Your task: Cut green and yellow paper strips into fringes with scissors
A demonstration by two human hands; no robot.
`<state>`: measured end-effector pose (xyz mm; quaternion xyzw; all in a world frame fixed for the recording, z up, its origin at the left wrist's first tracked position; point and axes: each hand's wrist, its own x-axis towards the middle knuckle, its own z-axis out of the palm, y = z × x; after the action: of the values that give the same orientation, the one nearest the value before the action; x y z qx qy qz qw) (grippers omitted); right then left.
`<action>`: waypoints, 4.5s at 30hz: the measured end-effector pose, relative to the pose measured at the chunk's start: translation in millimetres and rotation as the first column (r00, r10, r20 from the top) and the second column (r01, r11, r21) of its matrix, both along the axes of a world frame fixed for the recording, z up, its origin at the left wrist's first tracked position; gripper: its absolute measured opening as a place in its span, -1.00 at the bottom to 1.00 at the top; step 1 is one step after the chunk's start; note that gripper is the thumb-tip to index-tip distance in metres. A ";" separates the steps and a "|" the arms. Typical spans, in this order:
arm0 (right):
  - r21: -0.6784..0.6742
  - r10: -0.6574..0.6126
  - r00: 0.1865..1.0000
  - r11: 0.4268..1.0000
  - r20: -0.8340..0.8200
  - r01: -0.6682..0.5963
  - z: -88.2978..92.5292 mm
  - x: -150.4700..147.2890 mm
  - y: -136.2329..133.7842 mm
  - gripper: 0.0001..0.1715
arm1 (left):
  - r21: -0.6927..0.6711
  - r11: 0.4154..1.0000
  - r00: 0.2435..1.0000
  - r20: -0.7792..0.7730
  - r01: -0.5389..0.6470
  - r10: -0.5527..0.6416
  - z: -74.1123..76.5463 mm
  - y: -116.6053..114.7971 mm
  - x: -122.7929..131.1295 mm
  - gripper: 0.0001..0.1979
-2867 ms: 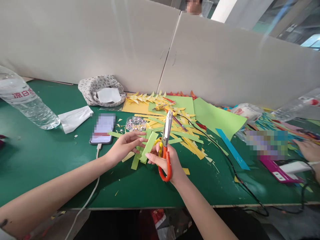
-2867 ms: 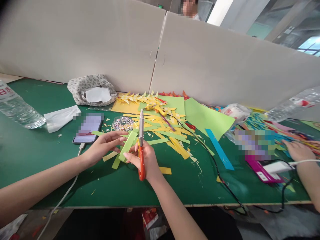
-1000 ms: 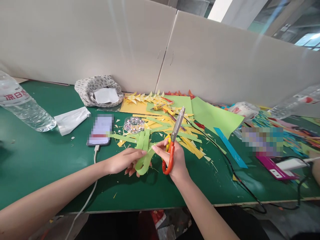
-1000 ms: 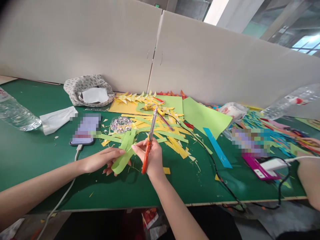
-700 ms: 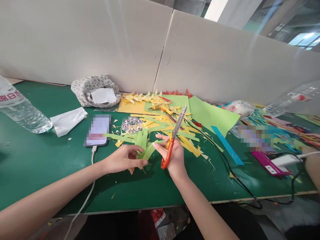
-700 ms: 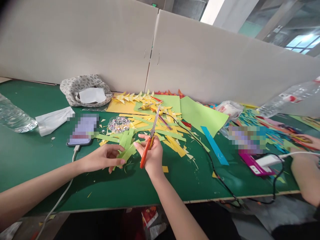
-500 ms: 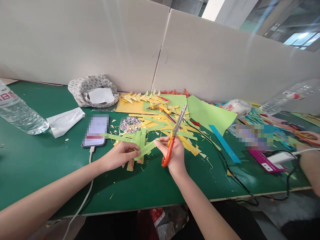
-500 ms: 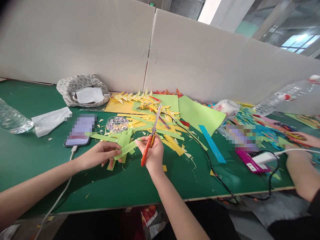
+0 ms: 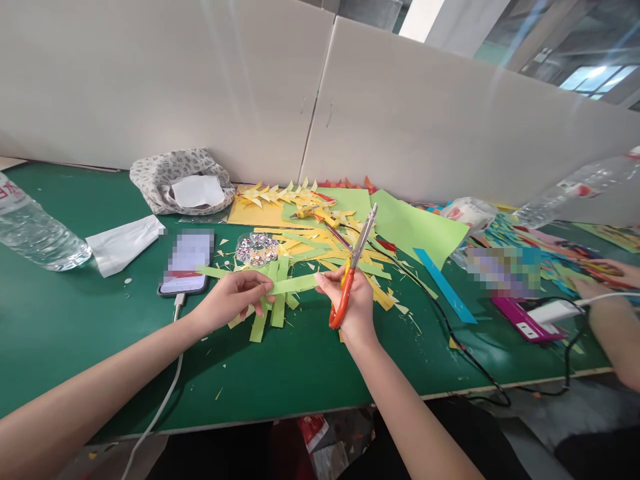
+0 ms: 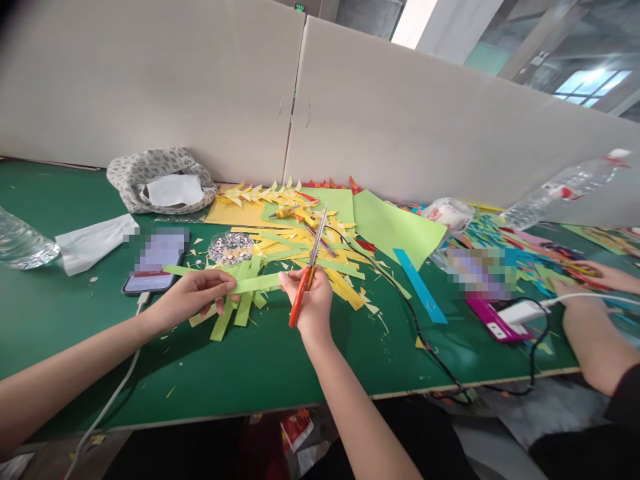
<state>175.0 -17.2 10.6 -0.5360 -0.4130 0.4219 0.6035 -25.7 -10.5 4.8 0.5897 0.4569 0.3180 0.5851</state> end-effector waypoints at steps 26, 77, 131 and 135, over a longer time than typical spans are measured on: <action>0.035 0.077 0.997 0.996 -0.014 -0.077 -5.4 2.9 4.6 -0.57 | 0.380 0.919 0.955 -0.221 -0.104 0.200 3.9 0.8 -4.3 -0.79; -0.033 0.378 0.915 0.926 0.139 -0.377 3.3 -10.6 -9.0 -0.62 | 0.065 0.984 0.975 -0.156 0.168 -0.157 2.9 -13.5 8.3 -0.72; 0.087 0.057 0.993 0.995 -0.104 -0.048 6.5 -5.0 -1.3 -0.61 | 0.261 0.956 0.950 -0.310 0.133 -0.048 4.2 -11.4 7.0 -0.70; 0.084 0.014 0.992 0.996 -0.123 -0.003 6.1 0.2 1.3 -0.59 | 0.288 0.951 0.950 -0.311 0.110 -0.015 3.0 -10.1 6.9 -0.65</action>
<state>175.2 -15.9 16.6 -0.4812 -0.3945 0.4392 0.6481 -18.8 -20.6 7.8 0.7284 0.4688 0.2702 0.4203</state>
